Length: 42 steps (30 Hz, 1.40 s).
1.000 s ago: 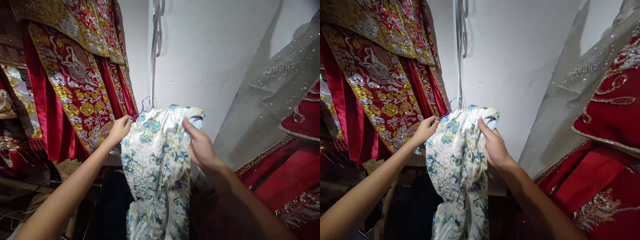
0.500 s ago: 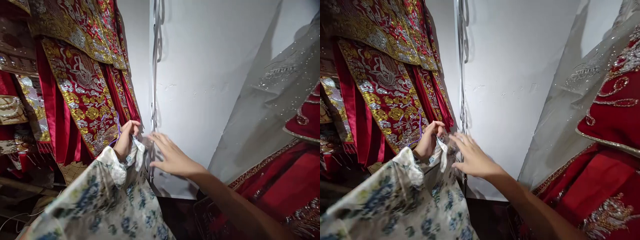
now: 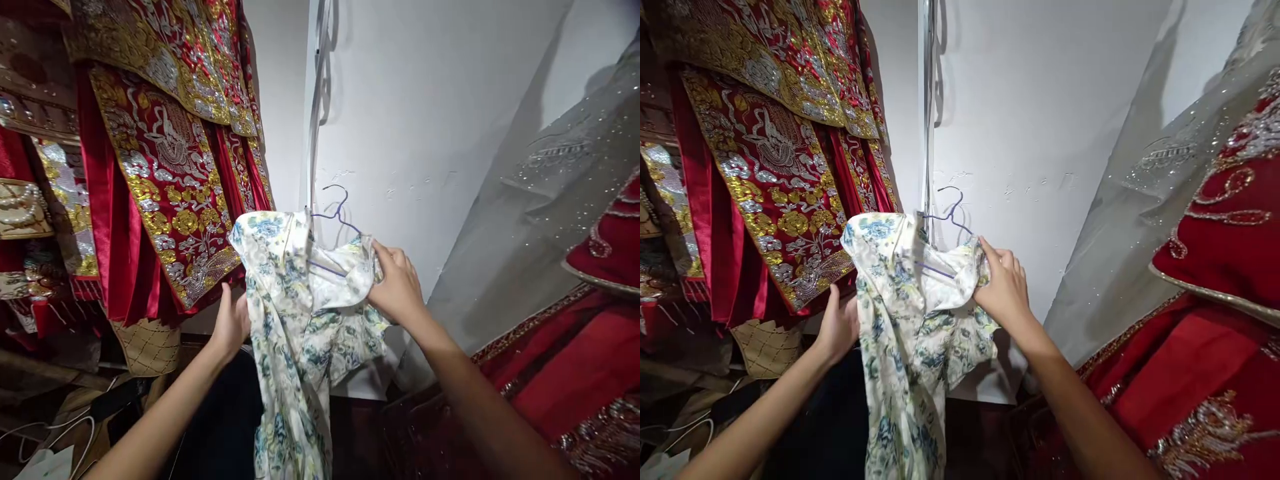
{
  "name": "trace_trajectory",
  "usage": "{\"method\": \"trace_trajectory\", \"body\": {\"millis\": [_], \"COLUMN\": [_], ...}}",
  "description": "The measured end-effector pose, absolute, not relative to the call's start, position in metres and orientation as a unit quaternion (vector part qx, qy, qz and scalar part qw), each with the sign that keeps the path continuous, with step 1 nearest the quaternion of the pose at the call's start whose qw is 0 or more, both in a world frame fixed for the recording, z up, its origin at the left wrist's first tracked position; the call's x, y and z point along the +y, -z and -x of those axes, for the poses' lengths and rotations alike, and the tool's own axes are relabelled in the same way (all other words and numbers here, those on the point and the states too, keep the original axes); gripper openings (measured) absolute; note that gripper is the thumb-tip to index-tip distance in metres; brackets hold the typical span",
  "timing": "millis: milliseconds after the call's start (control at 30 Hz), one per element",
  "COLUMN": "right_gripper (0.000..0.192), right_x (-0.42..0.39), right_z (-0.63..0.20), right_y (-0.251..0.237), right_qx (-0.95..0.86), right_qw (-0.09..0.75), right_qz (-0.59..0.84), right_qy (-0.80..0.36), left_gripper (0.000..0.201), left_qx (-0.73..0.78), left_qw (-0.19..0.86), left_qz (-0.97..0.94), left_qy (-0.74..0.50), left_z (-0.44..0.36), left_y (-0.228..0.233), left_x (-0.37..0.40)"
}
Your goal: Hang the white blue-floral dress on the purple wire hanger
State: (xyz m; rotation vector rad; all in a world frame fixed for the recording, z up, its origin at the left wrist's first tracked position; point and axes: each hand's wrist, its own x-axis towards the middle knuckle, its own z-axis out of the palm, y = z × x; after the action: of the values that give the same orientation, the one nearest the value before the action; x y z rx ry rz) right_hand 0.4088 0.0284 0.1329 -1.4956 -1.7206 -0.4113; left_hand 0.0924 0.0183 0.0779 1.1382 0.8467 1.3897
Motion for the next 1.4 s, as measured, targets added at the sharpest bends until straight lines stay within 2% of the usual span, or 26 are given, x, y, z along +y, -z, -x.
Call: {"method": "trace_trajectory", "body": {"millis": [133, 233, 300, 400, 433, 500, 600, 700, 867, 1067, 1133, 1233, 1333, 1400], "right_gripper": [0.086, 0.087, 0.078, 0.048, 0.038, 0.024, 0.033, 0.039, 0.041, 0.046, 0.046, 0.045, 0.045, 0.044], "right_x": [0.026, 0.007, -0.011, -0.036, -0.044, -0.056, -0.068, -0.073, -0.074, -0.082, -0.082, -0.079, -0.076, -0.076], "right_z": [-0.396, -0.378, -0.363, -0.332, -0.318, -0.291, -0.263, -0.262, -0.278, -0.271, -0.274, -0.282, -0.282, -0.276], "right_y": [-0.143, -0.139, -0.121, -0.069, -0.046, 0.0, 0.051, 0.062, 0.04, 0.032, 0.034, 0.037, 0.037, 0.036], "right_qx": [-0.758, -0.831, -0.826, -0.71, -0.641, -0.529, -0.502, -0.56, -0.55, -0.491, -0.484, -0.481, -0.491, -0.506], "right_qw": [0.36, 0.357, 0.409, 0.566, 0.619, 0.648, 0.584, 0.5, 0.522, 0.554, 0.549, 0.524, 0.5, 0.484], "right_qz": [0.523, 0.418, 0.386, 0.416, 0.441, 0.49, 0.487, 0.447, 0.439, 0.443, 0.446, 0.454, 0.448, 0.435], "right_qy": [0.149, 0.085, 0.03, -0.054, -0.103, -0.247, -0.411, -0.488, -0.483, -0.506, -0.515, -0.537, -0.555, -0.566], "left_gripper": [0.065, 0.064, 0.062, 0.066, 0.067, 0.067, 0.06, 0.058, 0.062, 0.053, 0.048, 0.045, 0.056, 0.058], "left_qx": [0.408, 0.443, 0.447, 0.456, 0.458, 0.451, 0.434, 0.449, 0.455, 0.432, 0.448, 0.546, 0.621, 0.61], "left_qw": [0.547, 0.554, 0.577, 0.588, 0.585, 0.582, 0.581, 0.571, 0.568, 0.581, 0.548, 0.406, 0.222, 0.18], "left_qz": [-0.461, -0.391, -0.326, -0.273, -0.277, -0.321, -0.413, -0.433, -0.39, -0.422, -0.441, -0.452, -0.442, -0.48], "left_qy": [-0.567, -0.586, -0.601, -0.61, -0.609, -0.595, -0.552, -0.533, -0.564, -0.546, -0.552, -0.577, -0.608, -0.604], "left_z": [-0.098, -0.105, -0.108, -0.112, -0.114, -0.119, -0.125, -0.127, -0.135, -0.134, -0.126, -0.114, -0.112, -0.119], "left_y": [-0.037, -0.006, 0.012, 0.028, 0.029, 0.028, 0.022, 0.019, 0.017, 0.017, 0.022, 0.036, 0.051, 0.059], "left_x": [-0.001, -0.019, -0.032, -0.05, -0.054, -0.06, -0.063, -0.063, -0.071, -0.073, -0.07, -0.071, -0.079, -0.086]}}
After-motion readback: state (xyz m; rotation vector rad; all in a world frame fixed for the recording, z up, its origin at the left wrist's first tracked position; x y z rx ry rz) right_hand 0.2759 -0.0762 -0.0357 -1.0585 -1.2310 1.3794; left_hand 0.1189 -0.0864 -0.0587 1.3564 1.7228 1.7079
